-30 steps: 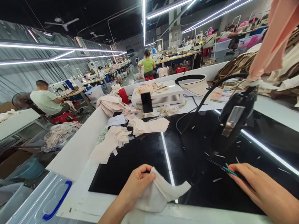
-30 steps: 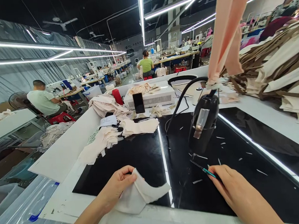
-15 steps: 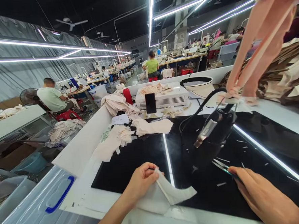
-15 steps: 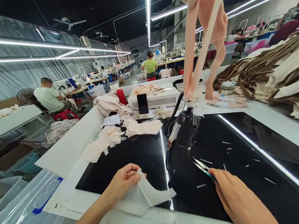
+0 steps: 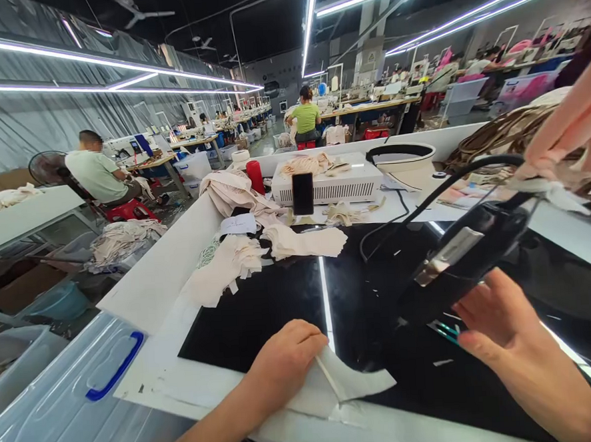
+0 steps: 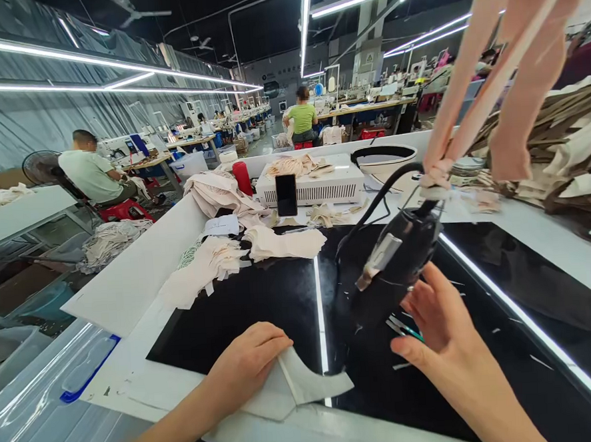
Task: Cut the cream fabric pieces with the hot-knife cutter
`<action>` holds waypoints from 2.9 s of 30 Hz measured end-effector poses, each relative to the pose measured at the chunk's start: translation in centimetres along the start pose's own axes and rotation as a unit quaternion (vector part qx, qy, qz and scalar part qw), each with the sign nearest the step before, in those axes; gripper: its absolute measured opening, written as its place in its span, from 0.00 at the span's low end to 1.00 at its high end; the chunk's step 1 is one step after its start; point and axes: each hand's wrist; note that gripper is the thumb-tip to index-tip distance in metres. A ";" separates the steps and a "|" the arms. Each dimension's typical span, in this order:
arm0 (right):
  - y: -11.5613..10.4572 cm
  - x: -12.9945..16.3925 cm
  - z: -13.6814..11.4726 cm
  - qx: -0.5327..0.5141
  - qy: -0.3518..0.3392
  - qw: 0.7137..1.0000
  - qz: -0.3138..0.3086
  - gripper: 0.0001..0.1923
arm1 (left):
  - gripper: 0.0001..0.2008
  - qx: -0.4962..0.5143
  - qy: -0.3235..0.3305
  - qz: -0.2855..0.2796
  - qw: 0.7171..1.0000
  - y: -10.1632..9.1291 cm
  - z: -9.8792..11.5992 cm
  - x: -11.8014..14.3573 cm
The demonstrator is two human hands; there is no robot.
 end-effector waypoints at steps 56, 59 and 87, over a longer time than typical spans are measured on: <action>13.3 -0.3 -8.3 -0.424 0.002 0.903 0.075 0.21 | 0.11 -0.002 0.024 -0.025 0.999 0.8 -0.1 1.7; 13.5 -0.3 -8.2 -0.418 0.004 0.905 0.077 0.20 | 0.12 0.000 0.027 -0.022 0.999 0.9 -0.2 1.7; -2.0 2.1 6.4 0.349 -0.136 0.924 -0.070 0.39 | 0.06 0.114 -0.281 -0.083 0.949 -1.3 1.1 -0.3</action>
Point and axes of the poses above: each hand's wrist, its own x-axis away from the middle knuckle, its own y-axis out of the palm, z = x × y, and after that the axes turned 2 degrees about -z, right-handed
